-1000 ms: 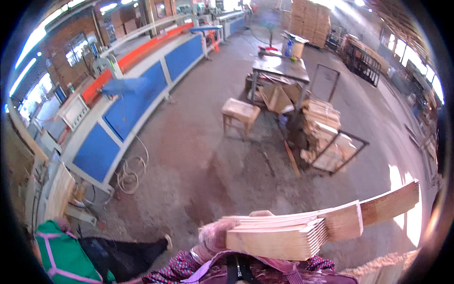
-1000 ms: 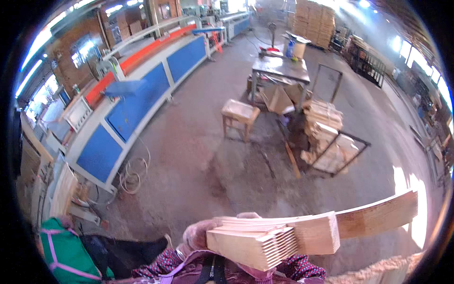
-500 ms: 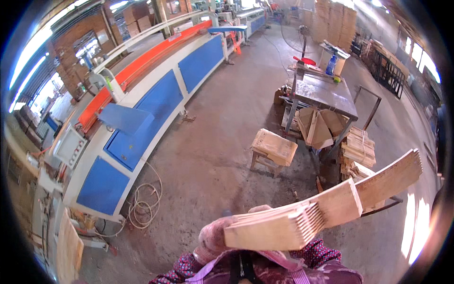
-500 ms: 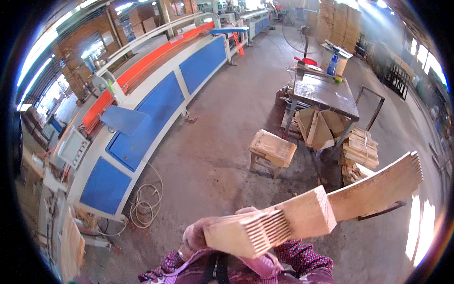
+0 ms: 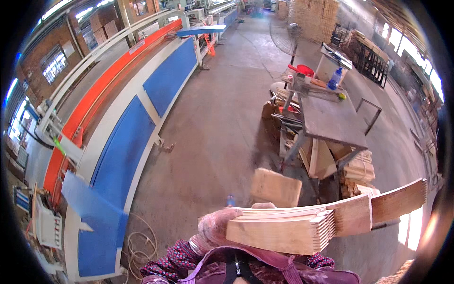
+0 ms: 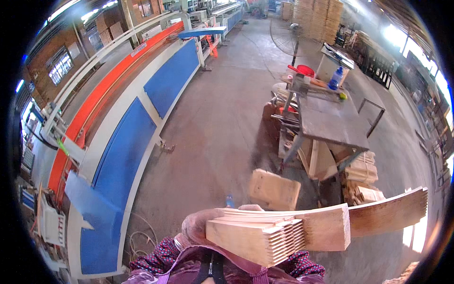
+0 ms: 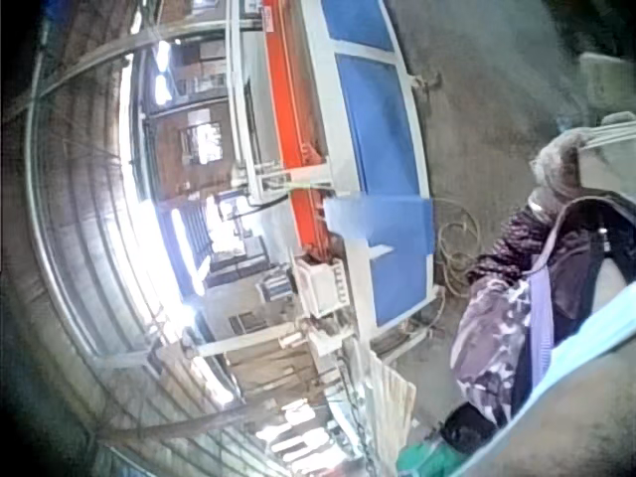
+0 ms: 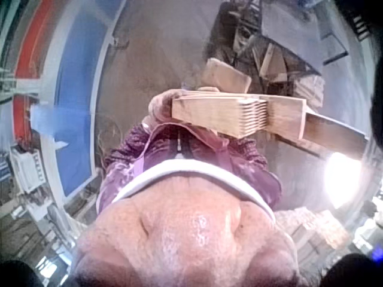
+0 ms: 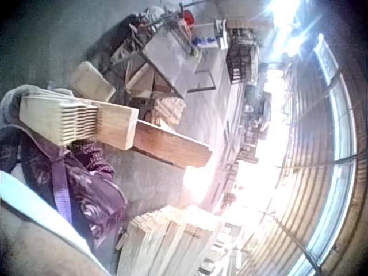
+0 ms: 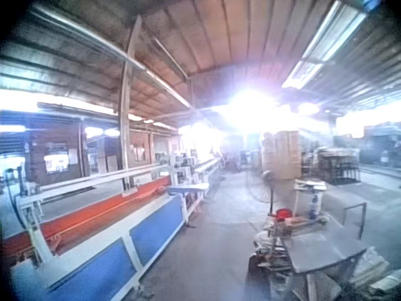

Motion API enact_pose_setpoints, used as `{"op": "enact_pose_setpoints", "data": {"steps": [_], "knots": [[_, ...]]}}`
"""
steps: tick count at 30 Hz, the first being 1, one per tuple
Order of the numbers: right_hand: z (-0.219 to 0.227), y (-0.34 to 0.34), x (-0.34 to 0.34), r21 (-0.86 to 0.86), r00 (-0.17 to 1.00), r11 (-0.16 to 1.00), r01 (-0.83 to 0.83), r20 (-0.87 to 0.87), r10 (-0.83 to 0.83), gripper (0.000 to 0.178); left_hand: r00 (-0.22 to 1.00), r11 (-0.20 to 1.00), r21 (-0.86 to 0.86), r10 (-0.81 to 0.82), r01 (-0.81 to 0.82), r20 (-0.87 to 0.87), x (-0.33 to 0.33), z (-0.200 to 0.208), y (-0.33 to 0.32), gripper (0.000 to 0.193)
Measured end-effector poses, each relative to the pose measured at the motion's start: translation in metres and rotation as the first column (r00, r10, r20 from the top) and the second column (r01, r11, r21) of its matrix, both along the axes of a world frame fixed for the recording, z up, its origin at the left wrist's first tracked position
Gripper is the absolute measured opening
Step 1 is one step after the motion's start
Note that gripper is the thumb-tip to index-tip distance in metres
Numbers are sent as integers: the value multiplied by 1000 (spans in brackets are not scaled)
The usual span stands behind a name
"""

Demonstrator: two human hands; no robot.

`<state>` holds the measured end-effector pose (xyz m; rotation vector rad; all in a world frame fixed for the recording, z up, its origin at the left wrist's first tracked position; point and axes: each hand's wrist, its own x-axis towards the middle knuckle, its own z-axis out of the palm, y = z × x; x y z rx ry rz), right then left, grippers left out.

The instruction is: The person picks up thin wooden planks from a large stack, carries them to a workbench, and arranges them into neat piles. They then return to the original stack to repeat the process.

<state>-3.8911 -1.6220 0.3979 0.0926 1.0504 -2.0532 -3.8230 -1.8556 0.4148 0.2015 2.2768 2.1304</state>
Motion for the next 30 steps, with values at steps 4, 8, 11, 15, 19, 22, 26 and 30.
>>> {"op": "enact_pose_setpoints", "data": {"steps": [4, 8, 11, 15, 19, 22, 26, 30], "knots": [[-51, -52, -132, -226, 988, 974, 12, 151, 23, 39, 995, 993, -96, 60, -68, -85, -122, -13, -62, 49], [34, -124, -253, -53, 987, 987, -151, -55, 148, 37, 969, 918, -352, 106, -182, -224, -229, 53, -119, 59], [44, -163, -329, -22, 960, 992, -121, -256, 111, 43, 957, 923, -339, 86, -182, -278, -301, 31, -159, 68], [46, -205, -432, -37, 985, 998, -55, -164, 48, 45, 960, 934, -319, 70, -158, -271, -414, 2, -201, 67], [-31, -216, -541, 145, 985, 989, 42, -170, -17, 40, 983, 975, -223, -20, -21, -183, -552, -15, -236, 65], [-91, -215, -636, -592, 953, 766, 250, 292, -86, 43, 983, 987, -81, -147, 139, -105, -662, -30, -244, 64], [-50, -227, -728, -48, 911, 924, 380, -151, -383, 39, 966, 968, 1, -251, 251, -66, -795, -50, -259, 61], [-147, -198, -860, -408, 827, 791, 456, 523, -207, 27, 844, 904, -412, -308, 115, -440, -933, 10, -264, 58]]}}
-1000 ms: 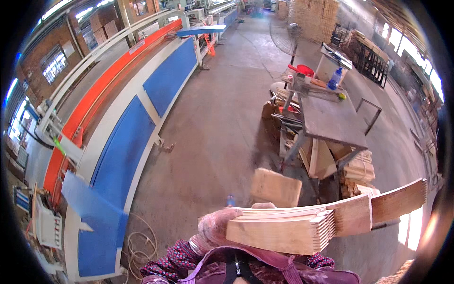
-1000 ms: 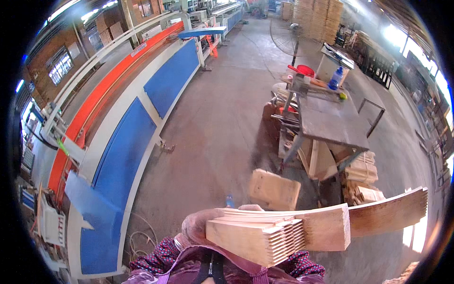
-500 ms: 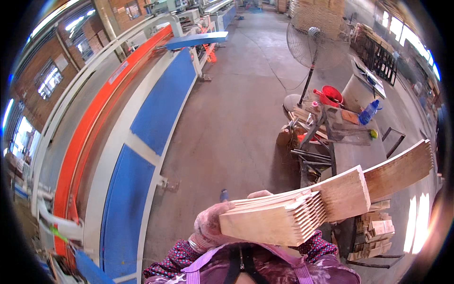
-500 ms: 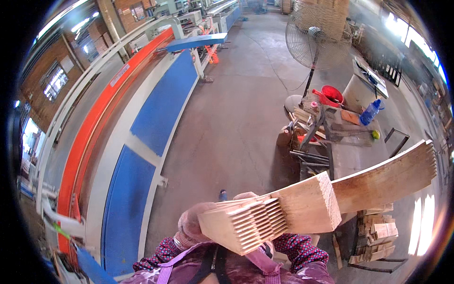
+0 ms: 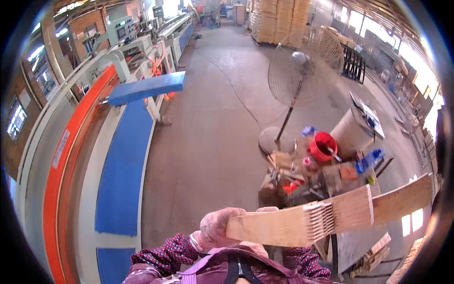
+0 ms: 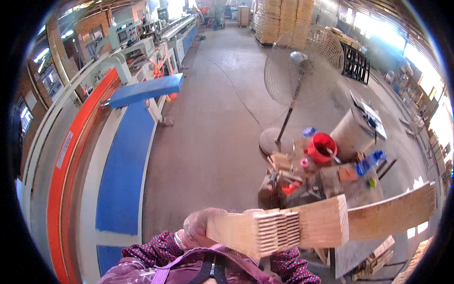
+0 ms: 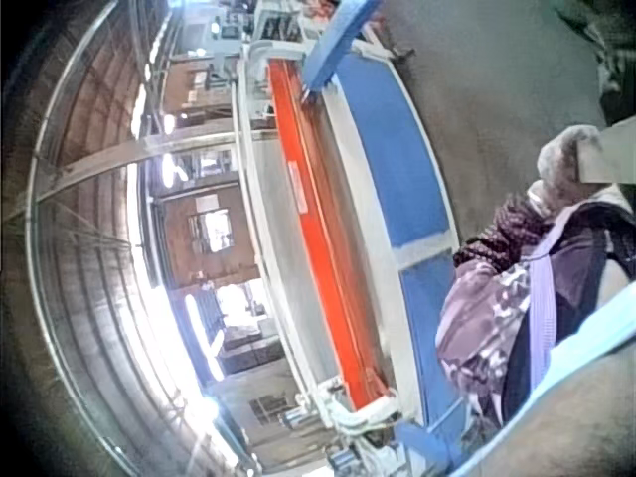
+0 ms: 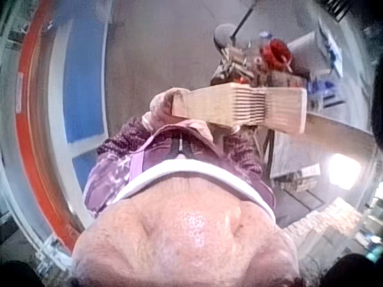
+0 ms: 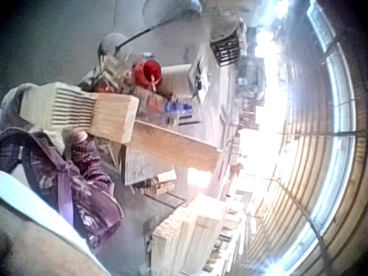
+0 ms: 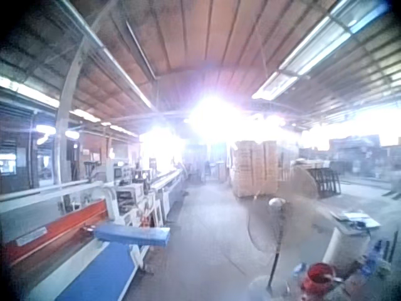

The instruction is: The person picks up thin wooden planks from a large stack, carries them to a workbench, and arranges them into neat piles. They then return to the original stack to repeat the process.

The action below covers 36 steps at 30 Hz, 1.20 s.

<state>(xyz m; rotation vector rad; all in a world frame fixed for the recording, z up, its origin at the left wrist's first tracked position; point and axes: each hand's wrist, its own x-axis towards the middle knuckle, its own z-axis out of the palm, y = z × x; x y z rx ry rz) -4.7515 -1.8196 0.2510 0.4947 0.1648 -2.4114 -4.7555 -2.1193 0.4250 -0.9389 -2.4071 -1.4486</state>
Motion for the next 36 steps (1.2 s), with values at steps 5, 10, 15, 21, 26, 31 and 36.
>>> {"op": "enact_pose_setpoints", "data": {"steps": [5, 10, 15, 21, 26, 31, 36], "knots": [[44, -37, -173, 501, 934, 863, -63, -276, 228, 42, 1000, 997, 77, 15, -17, 23, -159, 1, -15, 58], [106, -60, -343, 623, 811, 782, -32, -441, 384, 47, 974, 963, 189, 161, -190, 157, -299, -29, -27, 66], [131, -73, -500, 772, 594, 626, 108, -555, 582, 53, 961, 954, 174, 215, -244, 173, -444, -2, -42, 64], [129, -89, -694, 310, 29, 96, 946, -376, 926, 68, 960, 950, 140, 270, -278, 72, -653, -11, -63, 70], [156, -87, -795, 341, 280, -133, 930, -428, 860, 72, 987, 977, 148, 147, -155, 60, -811, 27, -48, 71], [77, -73, -906, 667, 590, -86, 740, -583, 559, 67, 994, 999, 46, -29, 24, 105, -960, 45, -46, 65], [45, -61, -1052, 568, 515, -229, 791, -415, 750, 66, 954, 975, 180, -171, 128, 246, -1114, 24, -51, 62]]}}
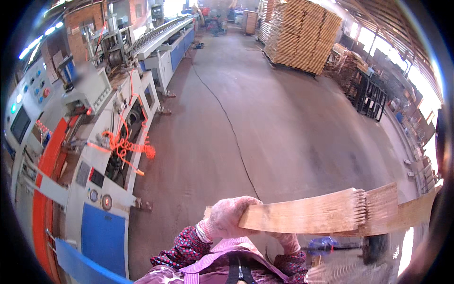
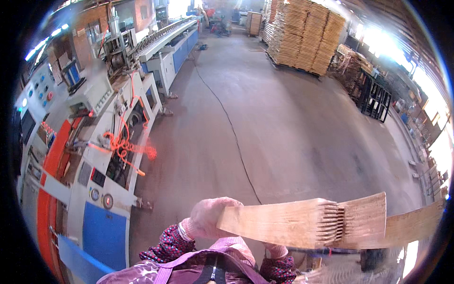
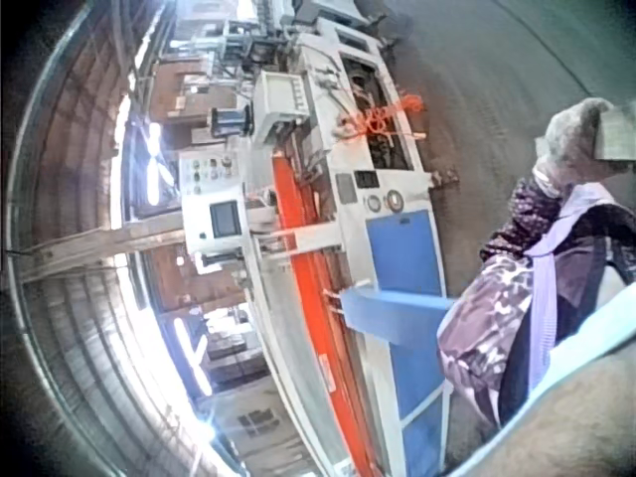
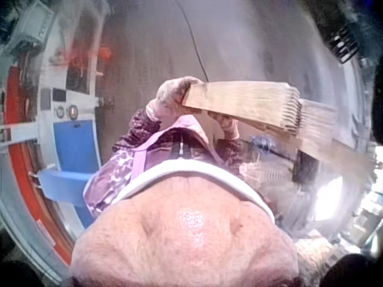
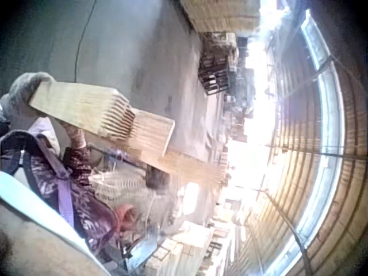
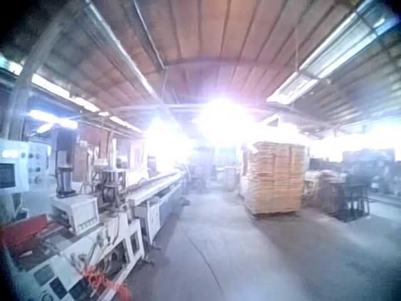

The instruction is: The person picks up thin wooden planks from a large stack, carries them to a workbench, and arranges them into neat piles. They then return to the original stack to repeat the process.

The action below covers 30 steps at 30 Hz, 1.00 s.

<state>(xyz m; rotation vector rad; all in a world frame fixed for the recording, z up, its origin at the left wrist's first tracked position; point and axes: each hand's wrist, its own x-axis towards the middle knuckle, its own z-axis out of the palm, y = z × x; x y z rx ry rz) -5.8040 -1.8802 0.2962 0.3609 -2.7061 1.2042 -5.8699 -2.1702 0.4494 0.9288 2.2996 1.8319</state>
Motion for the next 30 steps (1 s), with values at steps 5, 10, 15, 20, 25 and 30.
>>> {"op": "enact_pose_setpoints", "data": {"steps": [5, 10, 15, 20, 25, 30], "knots": [[27, -43, -180, -653, 917, 749, 114, 359, 173, 68, 993, 944, -324, 19, -56, -114, -157, 41, -13, 61], [20, -52, -337, -428, 952, 901, -72, 239, 189, 68, 995, 993, -90, 73, -79, -69, -306, 30, -28, 60], [-12, -58, -490, -275, 971, 954, -124, 164, 174, 67, 986, 986, -93, 126, -137, -108, -453, -9, -38, 62], [1, -62, -641, -124, 998, 991, -59, 18, 61, 68, 980, 977, -201, 32, -72, -196, -623, 6, -34, 62], [-19, -31, -773, -331, 963, 942, 53, 267, 40, 68, 992, 940, -340, -34, -10, -123, -792, 43, -9, 58], [41, -33, -904, -291, 994, 952, 90, 83, -68, 59, 961, 961, -261, -157, 95, -227, -942, 33, 17, 60]]}}
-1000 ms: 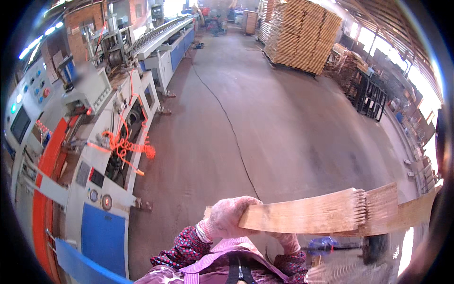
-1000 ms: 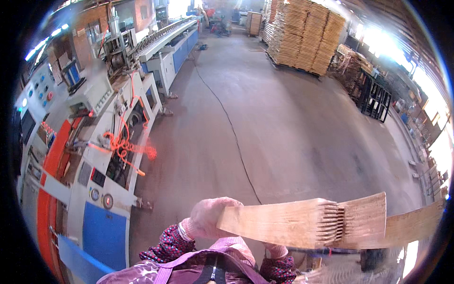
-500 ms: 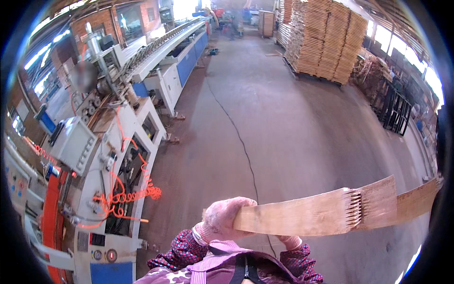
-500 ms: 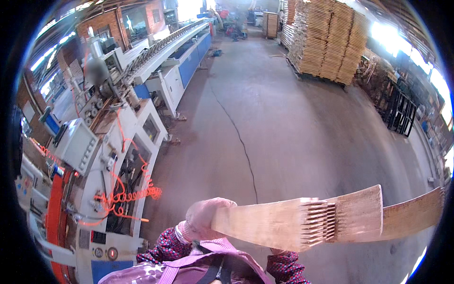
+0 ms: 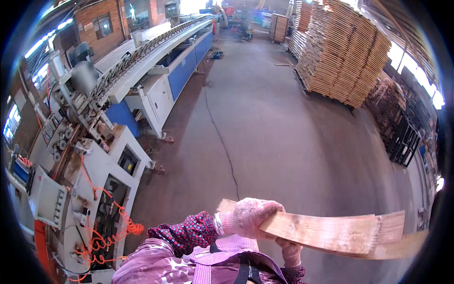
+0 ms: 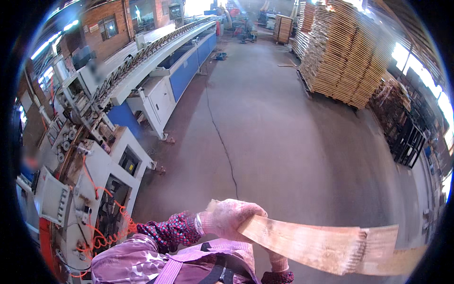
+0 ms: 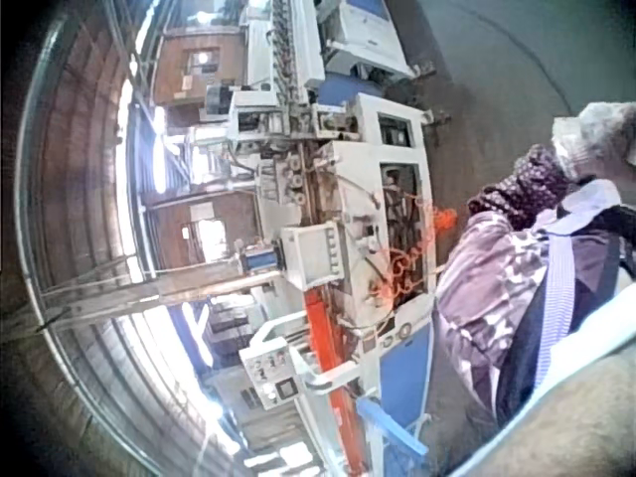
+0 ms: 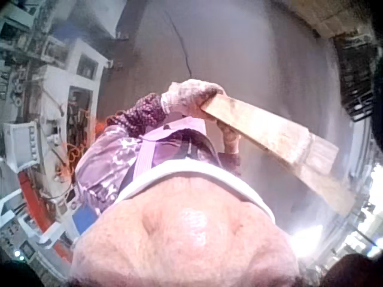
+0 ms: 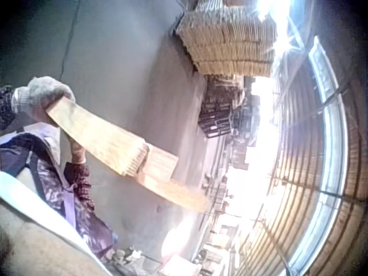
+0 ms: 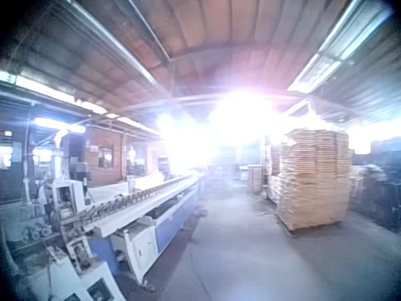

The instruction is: The person picks up thin wooden planks from a large stack, carries them to a workbench, and arranges them into neat piles. They then return to the original stack to repeat the process.

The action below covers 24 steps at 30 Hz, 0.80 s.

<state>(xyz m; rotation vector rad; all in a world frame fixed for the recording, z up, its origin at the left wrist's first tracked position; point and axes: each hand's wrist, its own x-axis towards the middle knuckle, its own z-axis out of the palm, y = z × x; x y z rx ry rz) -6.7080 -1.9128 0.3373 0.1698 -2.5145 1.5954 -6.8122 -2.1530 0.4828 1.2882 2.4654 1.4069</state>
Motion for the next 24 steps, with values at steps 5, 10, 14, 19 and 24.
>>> {"op": "enact_pose_setpoints", "data": {"steps": [5, 10, 14, 19, 24], "knots": [[-42, 33, -179, -147, 991, 985, -94, 81, 107, 58, 996, 998, 22, 59, -57, -73, -153, -24, 22, 56], [-22, 48, -358, -357, 953, 905, -230, 104, 283, 56, 979, 975, -88, 200, -202, -26, -293, -5, 47, 64], [-1, 59, -479, -435, 931, 856, -278, 99, 352, 55, 976, 979, 19, 202, -202, -78, -400, -2, 53, 62], [9, 75, -630, -530, 922, 810, -252, 122, 367, 54, 982, 987, 70, 149, -141, -114, -544, -31, 70, 68], [22, 102, -745, -553, 951, 826, -109, 185, 250, 53, 998, 994, 105, 43, -38, -42, -706, -27, 96, 62]]}}
